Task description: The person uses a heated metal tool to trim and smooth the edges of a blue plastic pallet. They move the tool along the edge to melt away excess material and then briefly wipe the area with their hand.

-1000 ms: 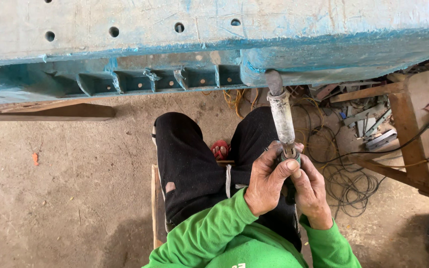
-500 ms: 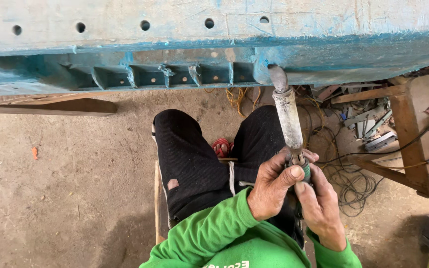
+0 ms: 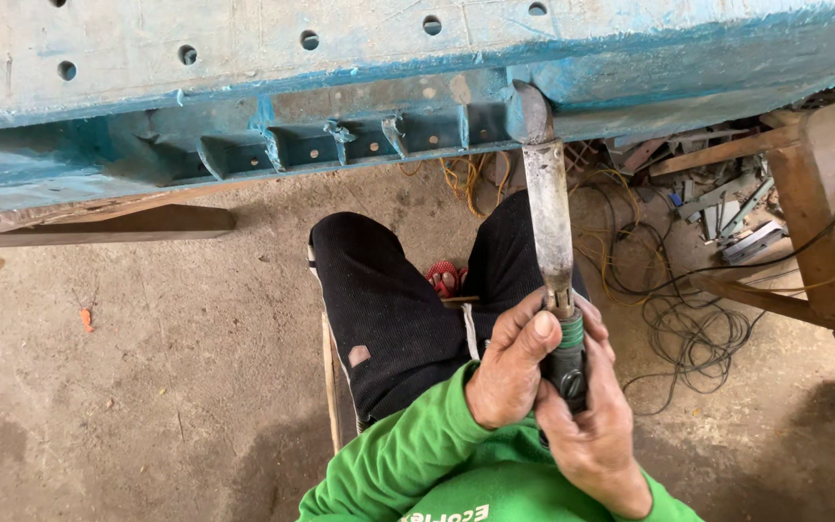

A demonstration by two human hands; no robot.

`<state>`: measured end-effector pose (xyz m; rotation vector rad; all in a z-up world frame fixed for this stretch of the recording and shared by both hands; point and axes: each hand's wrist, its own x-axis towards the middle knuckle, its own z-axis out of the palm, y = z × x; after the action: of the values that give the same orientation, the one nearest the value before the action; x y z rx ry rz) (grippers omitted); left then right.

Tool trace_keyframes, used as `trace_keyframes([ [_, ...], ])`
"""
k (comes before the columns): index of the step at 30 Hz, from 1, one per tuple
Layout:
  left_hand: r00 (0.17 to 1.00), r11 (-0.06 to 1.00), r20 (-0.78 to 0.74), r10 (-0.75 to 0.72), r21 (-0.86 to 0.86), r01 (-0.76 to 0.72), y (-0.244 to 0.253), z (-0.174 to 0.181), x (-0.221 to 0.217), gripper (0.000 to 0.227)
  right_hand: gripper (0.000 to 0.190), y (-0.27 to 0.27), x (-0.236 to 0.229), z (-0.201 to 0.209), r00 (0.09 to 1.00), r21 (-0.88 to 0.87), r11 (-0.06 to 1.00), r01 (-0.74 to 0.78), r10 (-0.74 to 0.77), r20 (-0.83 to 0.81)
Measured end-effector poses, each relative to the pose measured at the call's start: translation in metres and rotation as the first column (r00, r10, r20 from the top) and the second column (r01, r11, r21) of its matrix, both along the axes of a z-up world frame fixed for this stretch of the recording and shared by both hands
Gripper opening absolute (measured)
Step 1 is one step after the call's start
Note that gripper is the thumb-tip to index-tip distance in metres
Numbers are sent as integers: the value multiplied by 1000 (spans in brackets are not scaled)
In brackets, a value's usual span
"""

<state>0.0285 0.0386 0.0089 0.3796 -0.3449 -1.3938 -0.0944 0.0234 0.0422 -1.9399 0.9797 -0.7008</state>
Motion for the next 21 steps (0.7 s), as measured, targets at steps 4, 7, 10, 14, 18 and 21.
trace_keyframes([
  [4,999,999,-6,-42,-28,42,8,-3,12,58,72,19,8,-6,997,117,991,68,-72,29],
  [7,996,996,-25,-84,-40,83,11,-4,19,58,71,28,13,-9,985,306,948,89,-129,114],
  [10,993,995,-53,-101,-29,99,14,-4,20,57,64,33,14,-10,969,472,876,102,-195,153],
  [14,997,996,1,-80,-34,80,10,-3,22,59,60,28,17,-3,983,362,926,106,-152,101],
  [18,997,998,32,-66,-24,67,12,-5,16,59,57,31,14,1,986,392,912,122,-158,60],
  [21,998,998,37,-56,-38,57,12,-6,13,58,60,32,12,-2,973,437,894,104,-183,143],
])
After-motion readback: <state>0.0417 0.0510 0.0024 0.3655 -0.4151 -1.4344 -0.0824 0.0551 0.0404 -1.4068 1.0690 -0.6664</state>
